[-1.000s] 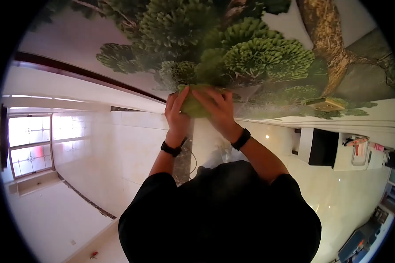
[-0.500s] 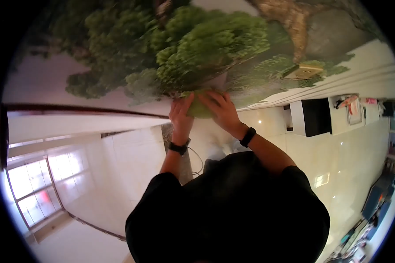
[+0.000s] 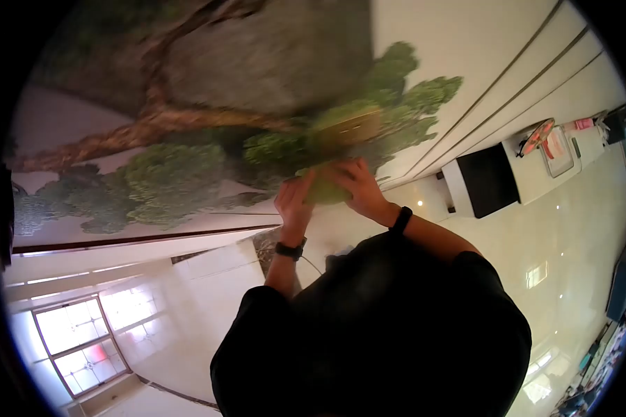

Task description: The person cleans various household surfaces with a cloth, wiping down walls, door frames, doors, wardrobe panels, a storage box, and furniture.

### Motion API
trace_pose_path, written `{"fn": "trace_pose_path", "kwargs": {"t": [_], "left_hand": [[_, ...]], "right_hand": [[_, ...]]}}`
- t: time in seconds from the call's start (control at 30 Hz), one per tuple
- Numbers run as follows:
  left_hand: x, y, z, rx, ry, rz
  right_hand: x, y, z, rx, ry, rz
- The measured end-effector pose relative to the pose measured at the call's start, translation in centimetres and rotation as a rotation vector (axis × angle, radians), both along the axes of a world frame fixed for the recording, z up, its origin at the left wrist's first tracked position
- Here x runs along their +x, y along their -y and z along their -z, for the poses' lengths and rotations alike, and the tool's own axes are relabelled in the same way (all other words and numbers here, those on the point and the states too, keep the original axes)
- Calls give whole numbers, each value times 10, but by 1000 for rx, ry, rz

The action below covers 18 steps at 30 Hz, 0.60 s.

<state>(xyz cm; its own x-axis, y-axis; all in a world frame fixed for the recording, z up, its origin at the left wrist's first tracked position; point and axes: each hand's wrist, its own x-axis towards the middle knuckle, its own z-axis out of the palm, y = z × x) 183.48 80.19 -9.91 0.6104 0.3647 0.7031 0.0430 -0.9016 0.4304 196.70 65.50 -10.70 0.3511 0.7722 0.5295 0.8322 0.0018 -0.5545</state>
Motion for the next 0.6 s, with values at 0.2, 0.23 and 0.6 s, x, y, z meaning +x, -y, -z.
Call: {"fn": "trace_pose_path", "kwargs": {"t": [0.2,0.23,0.6], "left_hand": [[98,84,6,48,-103,-20],[111,94,2,100,-104,-59],[254,187,-114,304,165,163]], "right_hand": [[107,82,-5,56,-19,-9],[122,89,-13,91,-1,-10],[219,173,-88,543,125,342]]}}
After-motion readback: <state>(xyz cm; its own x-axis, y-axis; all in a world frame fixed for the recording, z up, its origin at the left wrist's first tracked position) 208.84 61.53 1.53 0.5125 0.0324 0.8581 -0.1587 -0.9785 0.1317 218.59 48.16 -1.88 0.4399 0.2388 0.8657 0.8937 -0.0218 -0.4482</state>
